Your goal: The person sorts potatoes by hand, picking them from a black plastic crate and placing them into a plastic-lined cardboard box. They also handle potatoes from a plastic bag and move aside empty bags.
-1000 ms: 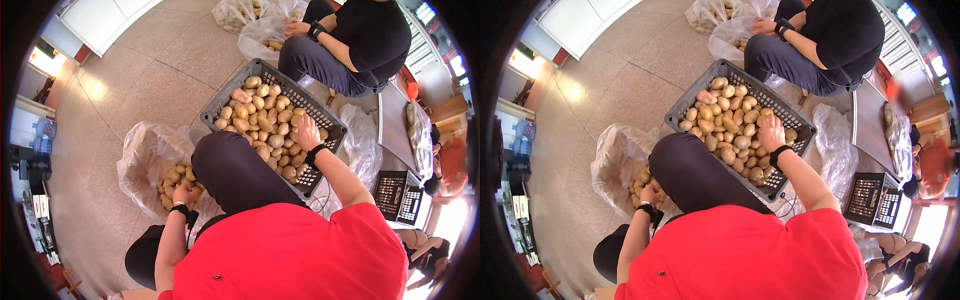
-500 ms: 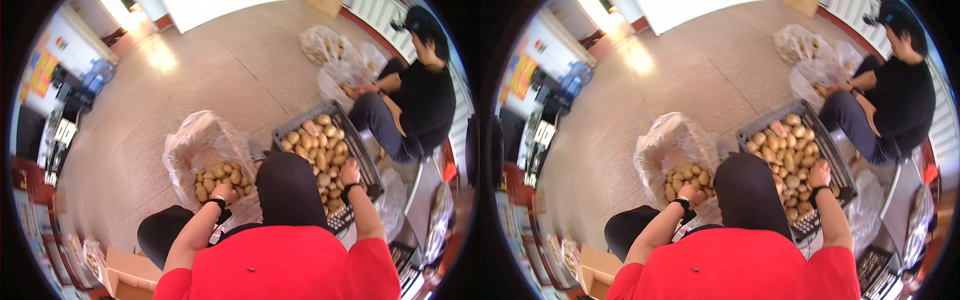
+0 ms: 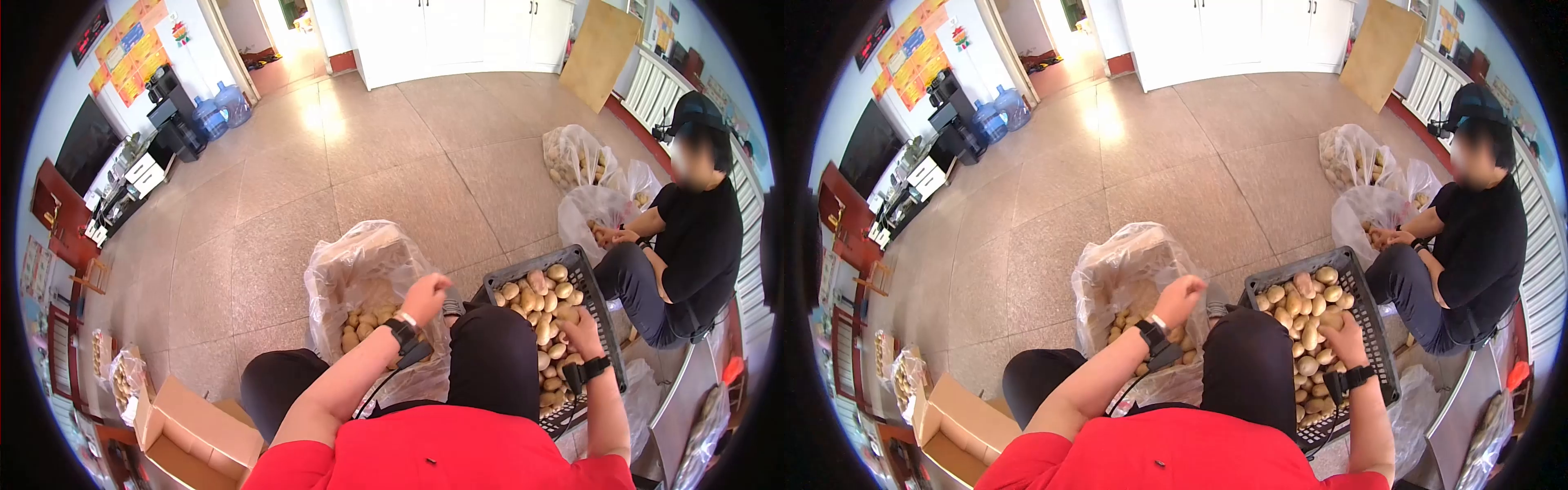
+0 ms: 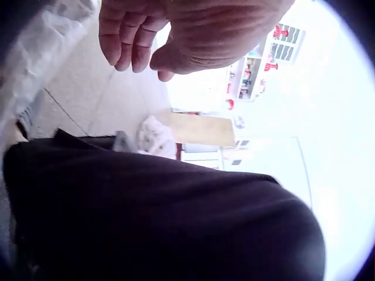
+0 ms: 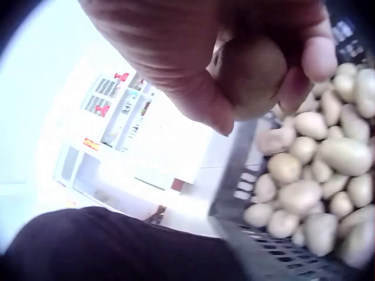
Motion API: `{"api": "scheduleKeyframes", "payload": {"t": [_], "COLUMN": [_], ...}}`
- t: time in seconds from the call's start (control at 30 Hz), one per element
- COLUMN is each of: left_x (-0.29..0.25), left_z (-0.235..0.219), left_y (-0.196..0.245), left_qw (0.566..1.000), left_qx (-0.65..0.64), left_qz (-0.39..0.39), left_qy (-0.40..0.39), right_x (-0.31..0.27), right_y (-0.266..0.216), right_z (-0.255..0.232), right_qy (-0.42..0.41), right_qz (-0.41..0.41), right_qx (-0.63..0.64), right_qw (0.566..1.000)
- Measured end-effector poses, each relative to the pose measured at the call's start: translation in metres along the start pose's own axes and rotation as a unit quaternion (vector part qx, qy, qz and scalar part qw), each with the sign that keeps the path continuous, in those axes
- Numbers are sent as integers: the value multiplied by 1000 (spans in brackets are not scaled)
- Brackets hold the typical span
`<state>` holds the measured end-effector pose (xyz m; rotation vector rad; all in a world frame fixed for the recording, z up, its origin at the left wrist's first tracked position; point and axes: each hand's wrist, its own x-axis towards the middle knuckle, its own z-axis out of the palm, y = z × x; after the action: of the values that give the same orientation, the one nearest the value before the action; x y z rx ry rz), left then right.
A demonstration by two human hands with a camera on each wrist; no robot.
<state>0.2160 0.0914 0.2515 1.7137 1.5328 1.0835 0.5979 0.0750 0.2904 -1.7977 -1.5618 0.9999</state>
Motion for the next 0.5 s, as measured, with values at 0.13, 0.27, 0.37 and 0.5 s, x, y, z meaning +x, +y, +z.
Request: {"api": "scheduleKeyframes", "payload": {"t": [0.13,0.27,0.37,0.5], "left_x": [24,35,39,42], "left_z": [-4,-12,-15,-10], "left_y": [70,115,115,52], "left_qw": [976,887,853,810], "left_qx": [-186,-384,-453,-516], "left_qz": [-33,-129,-146,-237], "left_qy": [-105,-224,-214,-145], "right_x": [5,21,40,54], "right_y": [-129,-190,-197,-179], "right_z": [0,26,52,62], "right_qy": [-152,-250,-315,-254], "right_qz": [-48,-117,-183,-133], "right_qx": [1,7,69,148], "right_qw": [987,961,929,946]}}
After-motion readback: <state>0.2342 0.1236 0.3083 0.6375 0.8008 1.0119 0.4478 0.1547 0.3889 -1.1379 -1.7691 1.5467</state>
